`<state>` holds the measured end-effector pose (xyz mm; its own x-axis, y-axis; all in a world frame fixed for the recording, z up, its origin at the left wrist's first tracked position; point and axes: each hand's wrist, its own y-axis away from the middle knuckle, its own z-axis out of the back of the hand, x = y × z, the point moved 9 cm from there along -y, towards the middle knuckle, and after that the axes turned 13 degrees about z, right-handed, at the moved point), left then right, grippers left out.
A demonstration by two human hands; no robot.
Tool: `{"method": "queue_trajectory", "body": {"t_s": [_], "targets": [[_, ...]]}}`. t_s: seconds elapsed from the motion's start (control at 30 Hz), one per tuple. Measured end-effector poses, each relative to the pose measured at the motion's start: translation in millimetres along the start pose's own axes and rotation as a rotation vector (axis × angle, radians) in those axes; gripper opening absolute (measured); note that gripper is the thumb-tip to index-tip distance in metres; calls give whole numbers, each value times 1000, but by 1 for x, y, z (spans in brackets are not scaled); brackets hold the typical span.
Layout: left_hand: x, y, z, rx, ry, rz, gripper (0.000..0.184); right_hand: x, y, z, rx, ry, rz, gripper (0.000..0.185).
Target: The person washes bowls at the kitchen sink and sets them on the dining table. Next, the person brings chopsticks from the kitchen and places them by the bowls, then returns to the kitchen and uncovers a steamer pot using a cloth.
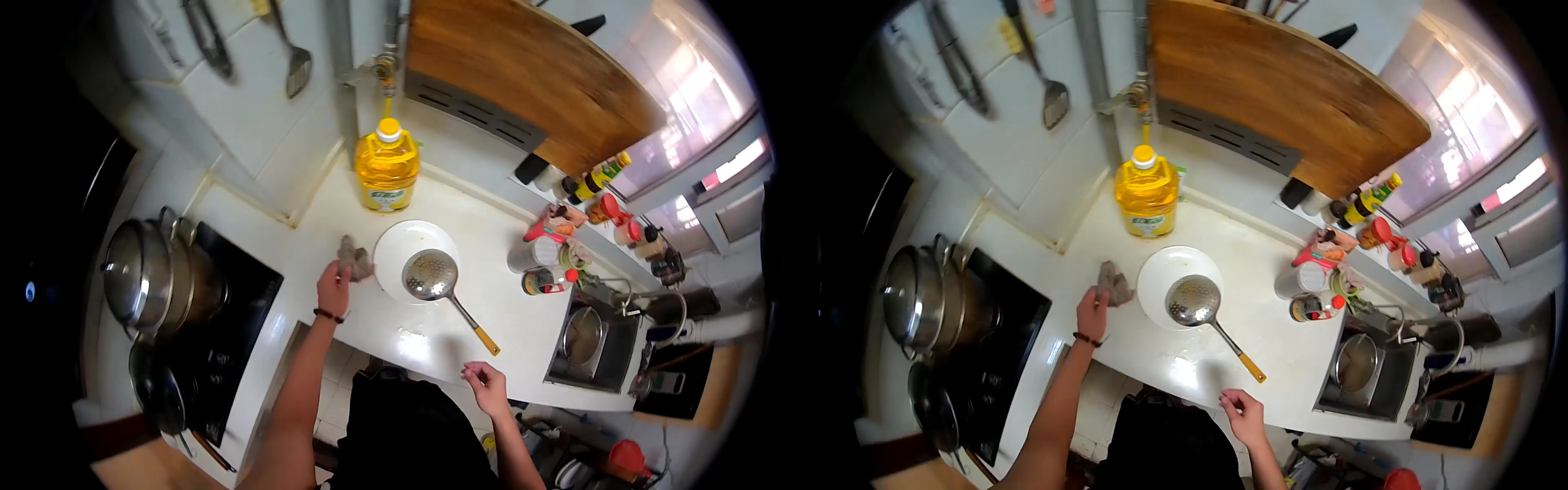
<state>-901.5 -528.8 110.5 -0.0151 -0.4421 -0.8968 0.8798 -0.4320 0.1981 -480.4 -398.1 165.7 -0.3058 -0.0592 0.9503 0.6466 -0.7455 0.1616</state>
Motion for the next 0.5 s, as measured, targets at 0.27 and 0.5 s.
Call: {"method": "queue_trajectory", "body": {"t_s": [0.27, 0.5], "targets": [[-43, 194, 67, 195, 420, 113, 34, 73, -40, -187, 658, -803, -57, 47], [12, 275, 169, -132, 915, 367, 32, 132, -13, -280, 774, -429, 129, 25]]}}
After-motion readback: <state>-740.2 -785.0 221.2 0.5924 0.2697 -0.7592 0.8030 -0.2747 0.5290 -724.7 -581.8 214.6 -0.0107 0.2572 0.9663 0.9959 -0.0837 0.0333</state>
